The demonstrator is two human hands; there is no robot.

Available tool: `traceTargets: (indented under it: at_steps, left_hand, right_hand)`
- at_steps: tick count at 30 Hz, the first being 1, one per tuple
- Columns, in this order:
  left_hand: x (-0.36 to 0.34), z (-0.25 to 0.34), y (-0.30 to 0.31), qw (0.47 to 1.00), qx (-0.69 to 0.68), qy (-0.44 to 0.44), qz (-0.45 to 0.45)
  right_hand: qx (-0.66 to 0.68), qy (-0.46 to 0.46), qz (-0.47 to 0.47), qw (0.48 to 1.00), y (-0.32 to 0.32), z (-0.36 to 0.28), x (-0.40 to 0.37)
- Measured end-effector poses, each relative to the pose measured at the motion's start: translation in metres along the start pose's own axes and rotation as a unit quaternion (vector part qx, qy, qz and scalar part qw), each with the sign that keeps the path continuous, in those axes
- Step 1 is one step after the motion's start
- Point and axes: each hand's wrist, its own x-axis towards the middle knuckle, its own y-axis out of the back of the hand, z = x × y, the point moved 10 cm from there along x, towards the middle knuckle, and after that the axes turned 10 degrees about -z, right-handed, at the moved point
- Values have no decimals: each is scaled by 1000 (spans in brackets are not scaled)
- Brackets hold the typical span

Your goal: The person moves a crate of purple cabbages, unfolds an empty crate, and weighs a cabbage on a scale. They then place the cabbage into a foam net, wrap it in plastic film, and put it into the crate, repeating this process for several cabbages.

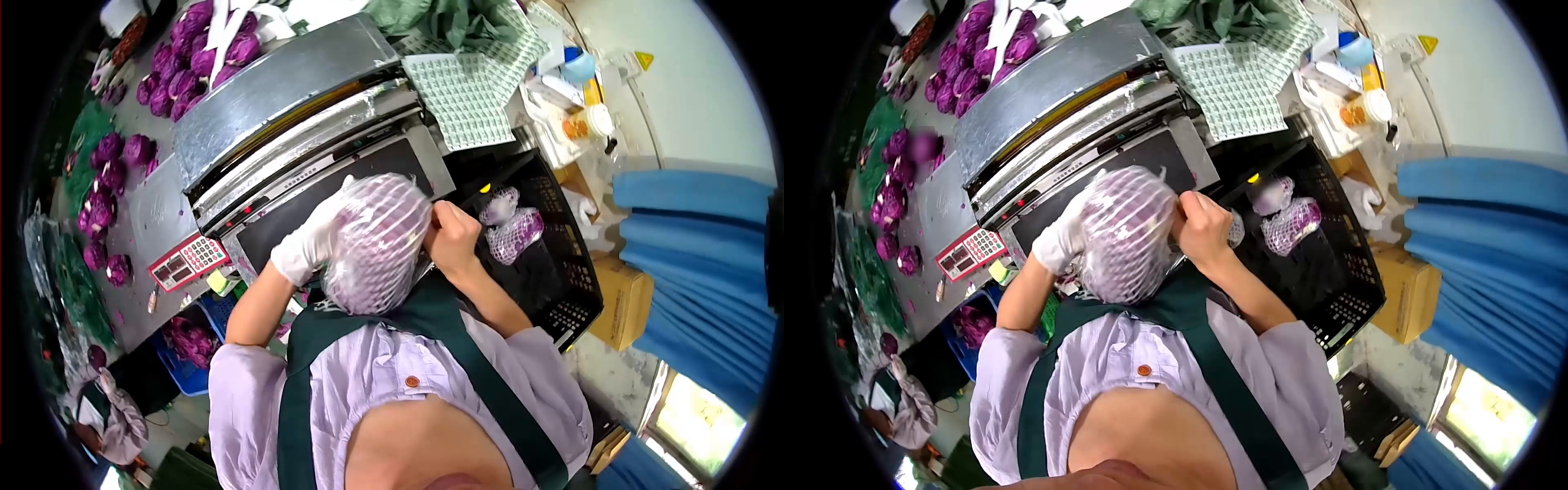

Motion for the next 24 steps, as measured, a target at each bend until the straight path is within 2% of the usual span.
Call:
traceTargets:
  at_steps: [2, 3, 4, 5, 6, 7, 8, 10, 18, 19, 22, 23, 24]
  left_hand:
    - [-12, -15, 1, 1000, 12, 13, 3]
    - [-14, -17, -1, 1000, 20, 2, 4]
    - [-16, -19, 0, 1000, 25, -12, 9]
    - [-16, -19, 2, 999, 30, -28, 15]
    - [-16, -17, 1, 998, 39, -43, 17]
    - [-18, -15, 1, 997, 46, -60, 23]
    - [-20, -13, 0, 995, 57, -76, 29]
    - [-28, -5, 1, 989, 84, -109, 45]
    - [-69, 11, 0, 931, 275, -197, 137]
    - [-74, 15, -3, 894, 379, -209, 113]
    - [-66, 12, -26, 829, 521, -192, 64]
    - [-60, 8, -26, 829, 530, -172, 49]
    - [-59, 4, 11, 875, 462, -124, 74]
  right_hand:
    - [47, 22, 58, 997, 40, -28, 15]
    - [164, -43, 114, 979, 44, 1, 19]
    - [153, -69, 146, 975, 50, 13, 33]
    - [134, -79, 139, 978, 29, 24, 36]
    - [239, -101, 94, 961, -23, 40, 34]
    - [460, -203, 45, 864, -101, 56, 15]
    - [506, -225, -24, 832, -144, 38, 2]
    - [485, -212, -82, 845, -173, 18, -23]
    - [470, -197, -135, 850, -156, 9, -51]
    - [473, -195, -134, 849, -154, 11, -51]
    - [469, -200, -141, 848, -149, 16, -53]
    - [470, -202, -142, 848, -145, 18, -55]
    - [471, -202, -142, 847, -141, 24, -56]
